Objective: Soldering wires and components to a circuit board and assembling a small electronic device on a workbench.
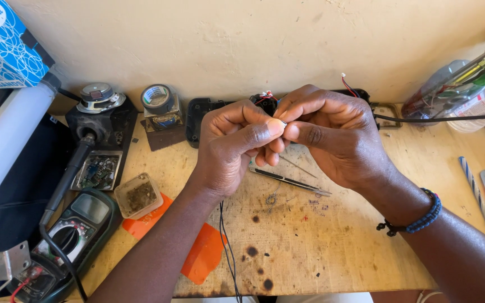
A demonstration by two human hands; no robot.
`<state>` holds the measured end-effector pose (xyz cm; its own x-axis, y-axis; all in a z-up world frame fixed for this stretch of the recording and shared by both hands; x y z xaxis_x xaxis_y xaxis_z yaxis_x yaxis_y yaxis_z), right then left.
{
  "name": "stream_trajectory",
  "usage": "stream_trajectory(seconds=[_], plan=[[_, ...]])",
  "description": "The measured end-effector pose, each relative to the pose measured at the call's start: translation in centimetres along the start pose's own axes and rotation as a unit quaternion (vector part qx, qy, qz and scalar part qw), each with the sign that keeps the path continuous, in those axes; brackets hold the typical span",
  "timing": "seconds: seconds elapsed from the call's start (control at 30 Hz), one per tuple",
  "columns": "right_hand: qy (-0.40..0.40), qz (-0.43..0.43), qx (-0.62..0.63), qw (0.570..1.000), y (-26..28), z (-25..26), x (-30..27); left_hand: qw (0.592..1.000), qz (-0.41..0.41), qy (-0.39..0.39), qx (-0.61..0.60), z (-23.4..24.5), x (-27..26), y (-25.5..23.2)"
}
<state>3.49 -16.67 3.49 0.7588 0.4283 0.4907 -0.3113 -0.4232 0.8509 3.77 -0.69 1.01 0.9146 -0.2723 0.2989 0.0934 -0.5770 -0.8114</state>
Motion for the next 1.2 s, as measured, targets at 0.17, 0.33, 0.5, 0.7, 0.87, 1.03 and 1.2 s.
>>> stream_trajectory(seconds=[0.17, 0.33, 0.5, 0.7, 0.87, 1.03, 1.2], plan=[[-0.016, -0.005, -0.009, 1.000, -0.4, 0.6, -0.3, 1.000, -0.002, -0.003, 0.018, 0.0, -0.1, 0.0], [-0.036, -0.009, -0.021, 0.999, -0.9, 1.2, -0.5, 0.999, -0.008, 0.002, 0.035, 0.1, -0.1, 0.0], [-0.022, -0.001, -0.020, 1.000, -0.5, 0.9, -0.4, 0.999, -0.014, 0.008, 0.030, 0.0, 0.0, -0.1], [0.068, -0.059, -0.439, 0.894, 2.3, 1.2, 1.0, 0.997, 0.027, 0.047, 0.056, 0.7, 0.4, -2.0], [0.226, -0.234, -0.627, 0.708, -1.2, 1.9, -0.8, 0.952, 0.162, 0.138, 0.218, 0.6, -0.5, -3.8], [0.298, -0.234, -0.678, 0.629, -2.8, 1.5, -2.1, 0.830, 0.366, 0.155, 0.392, -1.0, -1.2, -3.1], [0.262, -0.325, -0.715, 0.560, -0.5, 2.4, -2.3, 0.751, 0.355, 0.192, 0.523, -0.7, -1.3, -1.2]])
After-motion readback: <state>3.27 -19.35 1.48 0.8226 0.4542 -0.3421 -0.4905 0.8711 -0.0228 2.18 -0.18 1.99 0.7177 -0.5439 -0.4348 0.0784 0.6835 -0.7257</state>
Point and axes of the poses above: each hand's wrist, its own x-axis towards the middle knuckle, its own z-axis out of the back of the hand, y = z × x, the point moved 4 cm from there along x, towards the middle knuckle, and after that the axes turned 4 degrees about -x, right-handed, at the moved point
